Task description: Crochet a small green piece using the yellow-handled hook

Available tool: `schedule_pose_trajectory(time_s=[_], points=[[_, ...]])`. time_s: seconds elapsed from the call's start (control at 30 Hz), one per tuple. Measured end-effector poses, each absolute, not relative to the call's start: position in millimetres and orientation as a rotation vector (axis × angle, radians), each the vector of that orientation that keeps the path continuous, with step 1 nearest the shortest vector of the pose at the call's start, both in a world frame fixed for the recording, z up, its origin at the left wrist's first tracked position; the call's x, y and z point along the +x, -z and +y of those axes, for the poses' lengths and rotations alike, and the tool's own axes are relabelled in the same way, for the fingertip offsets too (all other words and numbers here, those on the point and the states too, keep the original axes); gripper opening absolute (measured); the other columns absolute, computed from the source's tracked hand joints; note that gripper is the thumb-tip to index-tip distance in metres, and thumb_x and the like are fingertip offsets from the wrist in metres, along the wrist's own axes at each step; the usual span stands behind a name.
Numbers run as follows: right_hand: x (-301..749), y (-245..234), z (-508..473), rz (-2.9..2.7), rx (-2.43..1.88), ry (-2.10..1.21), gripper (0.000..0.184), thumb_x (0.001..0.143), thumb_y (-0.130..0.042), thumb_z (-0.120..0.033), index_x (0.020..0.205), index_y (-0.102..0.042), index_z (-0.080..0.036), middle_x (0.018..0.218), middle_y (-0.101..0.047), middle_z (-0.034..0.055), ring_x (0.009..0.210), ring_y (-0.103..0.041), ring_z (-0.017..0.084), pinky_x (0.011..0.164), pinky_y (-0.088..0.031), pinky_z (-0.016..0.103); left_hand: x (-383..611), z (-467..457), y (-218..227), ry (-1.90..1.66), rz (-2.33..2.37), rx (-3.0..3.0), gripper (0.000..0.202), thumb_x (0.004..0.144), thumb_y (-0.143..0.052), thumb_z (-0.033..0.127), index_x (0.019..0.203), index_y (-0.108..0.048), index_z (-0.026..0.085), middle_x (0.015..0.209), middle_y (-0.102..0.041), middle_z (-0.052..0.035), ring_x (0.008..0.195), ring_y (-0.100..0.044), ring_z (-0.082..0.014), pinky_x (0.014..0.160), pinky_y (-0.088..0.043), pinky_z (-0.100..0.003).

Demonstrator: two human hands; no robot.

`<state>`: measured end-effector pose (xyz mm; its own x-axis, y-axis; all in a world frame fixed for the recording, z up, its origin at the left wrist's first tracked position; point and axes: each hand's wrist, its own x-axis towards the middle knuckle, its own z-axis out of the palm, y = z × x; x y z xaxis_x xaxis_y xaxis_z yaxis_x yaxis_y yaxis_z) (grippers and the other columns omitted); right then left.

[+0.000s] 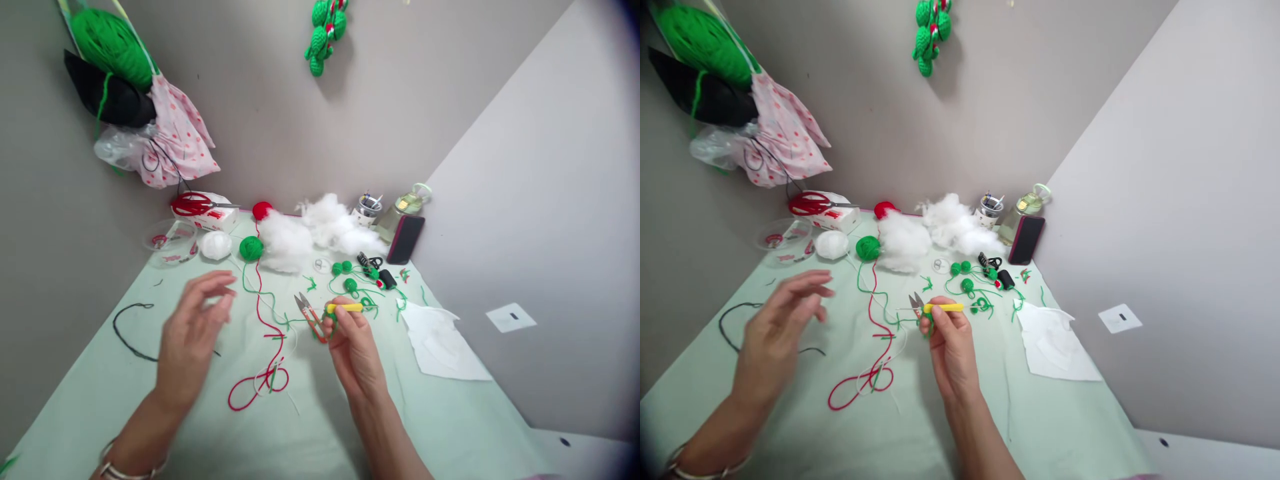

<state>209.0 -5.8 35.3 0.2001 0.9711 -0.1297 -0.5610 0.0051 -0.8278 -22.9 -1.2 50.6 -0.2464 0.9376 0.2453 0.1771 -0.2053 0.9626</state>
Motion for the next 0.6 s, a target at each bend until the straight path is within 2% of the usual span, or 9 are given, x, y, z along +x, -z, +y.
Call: schedule_pose_trajectory(time_s=[0.03,0.07,0.13,0.2,0.27,0.37,0.47,0.53,0.6], points=[[206.5,-36.4,-7.2,-0.569,-0.918,-1.321,0.029,0.069,-0.098,-0.036,0.086,-0.078,-0.023,0.081,-0.072,0.0002,0.061,-0.059,0.010,0.057,-0.053,0.025,-12.6,-7.6,-50.5,-1.464,1.247,1.233,0.032,0.099,-0.067,0.053,0.119,-0.075,0.028,0.141,-0.065,-0.0090,0.109,-0.068,-0.0298,0.071,-0.060,-0.037],[203.8,-37.7,-8.8,-0.554,-0.924,-1.333,0.030,0.067,-0.099,-0.036,0.085,-0.078,-0.022,0.082,-0.073,0.0003,0.061,-0.060,0.010,0.058,-0.053,0.025,-2.7,-13.5,-50.7,-1.355,1.076,1.127,0.040,0.099,-0.066,0.057,0.126,-0.073,0.029,0.150,-0.061,-0.0108,0.114,-0.069,-0.0330,0.072,-0.063,-0.039],[198.2,-40.2,-12.2,-0.563,-0.934,-1.352,0.030,0.065,-0.100,-0.036,0.083,-0.079,-0.022,0.081,-0.073,-0.0004,0.062,-0.062,0.010,0.061,-0.054,0.024,14.4,-22.1,-52.2,-1.193,0.820,0.940,0.055,0.097,-0.063,0.066,0.140,-0.068,0.032,0.163,-0.052,-0.0117,0.136,-0.061,-0.0405,0.090,-0.066,-0.048],[192.3,-42.0,-16.0,-0.613,-0.929,-1.374,0.029,0.066,-0.099,-0.038,0.081,-0.079,-0.023,0.076,-0.071,-0.0012,0.062,-0.063,0.011,0.062,-0.054,0.025,26.9,-25.3,-55.2,-1.219,0.685,0.786,0.061,0.094,-0.066,0.069,0.144,-0.065,0.034,0.167,-0.049,-0.0089,0.149,-0.050,-0.0387,0.108,-0.059,-0.050],[186.8,-42.8,-19.6,-0.674,-0.917,-1.402,0.027,0.067,-0.098,-0.039,0.078,-0.079,-0.023,0.073,-0.070,-0.0014,0.060,-0.063,0.012,0.061,-0.054,0.026,35.0,-23.7,-58.2,-1.267,0.616,0.637,0.059,0.095,-0.065,0.069,0.143,-0.065,0.034,0.160,-0.057,-0.0098,0.151,-0.050,-0.0357,0.111,-0.057,-0.049],[181.2,-42.5,-23.4,-0.718,-0.913,-1.423,0.026,0.066,-0.098,-0.037,0.075,-0.079,-0.023,0.075,-0.070,-0.0020,0.058,-0.063,0.011,0.062,-0.054,0.028,41.3,-18.5,-56.7,-1.430,0.667,0.436,0.041,0.101,-0.061,0.059,0.126,-0.071,0.028,0.139,-0.071,-0.0110,0.143,-0.058,-0.0330,0.113,-0.054,-0.053],[179.7,-41.2,-23.7,-0.697,-0.934,-1.412,0.027,0.065,-0.099,-0.039,0.076,-0.080,-0.024,0.074,-0.071,-0.0026,0.059,-0.064,0.011,0.065,-0.055,0.028,42.2,-16.6,-41.9,-1.570,0.739,0.448,0.024,0.103,-0.061,0.047,0.100,-0.072,0.026,0.113,-0.077,-0.0052,0.131,-0.066,-0.0290,0.121,-0.046,-0.054],[180.7,-39.5,-22.3,-0.661,-0.957,-1.393,0.028,0.065,-0.099,-0.040,0.080,-0.081,-0.025,0.073,-0.071,-0.0023,0.061,-0.066,0.012,0.066,-0.055,0.028,40.1,-17.8,-27.0,-1.610,0.846,0.600,0.034,0.104,-0.060,0.042,0.076,-0.064,0.023,0.111,-0.077,-0.0055,0.138,-0.062,-0.0307,0.127,-0.037,-0.054],[182.2,-37.0,-20.8,-0.629,-0.975,-1.365,0.029,0.066,-0.099,-0.039,0.083,-0.081,-0.025,0.077,-0.072,-0.0018,0.065,-0.067,0.013,0.069,-0.056,0.029,37.3,-19.5,-12.9,-1.554,1.004,0.942,0.047,0.107,-0.054,0.041,0.063,-0.056,0.023,0.121,-0.077,-0.0095,0.150,-0.050,-0.0344,0.130,-0.029,-0.056]])
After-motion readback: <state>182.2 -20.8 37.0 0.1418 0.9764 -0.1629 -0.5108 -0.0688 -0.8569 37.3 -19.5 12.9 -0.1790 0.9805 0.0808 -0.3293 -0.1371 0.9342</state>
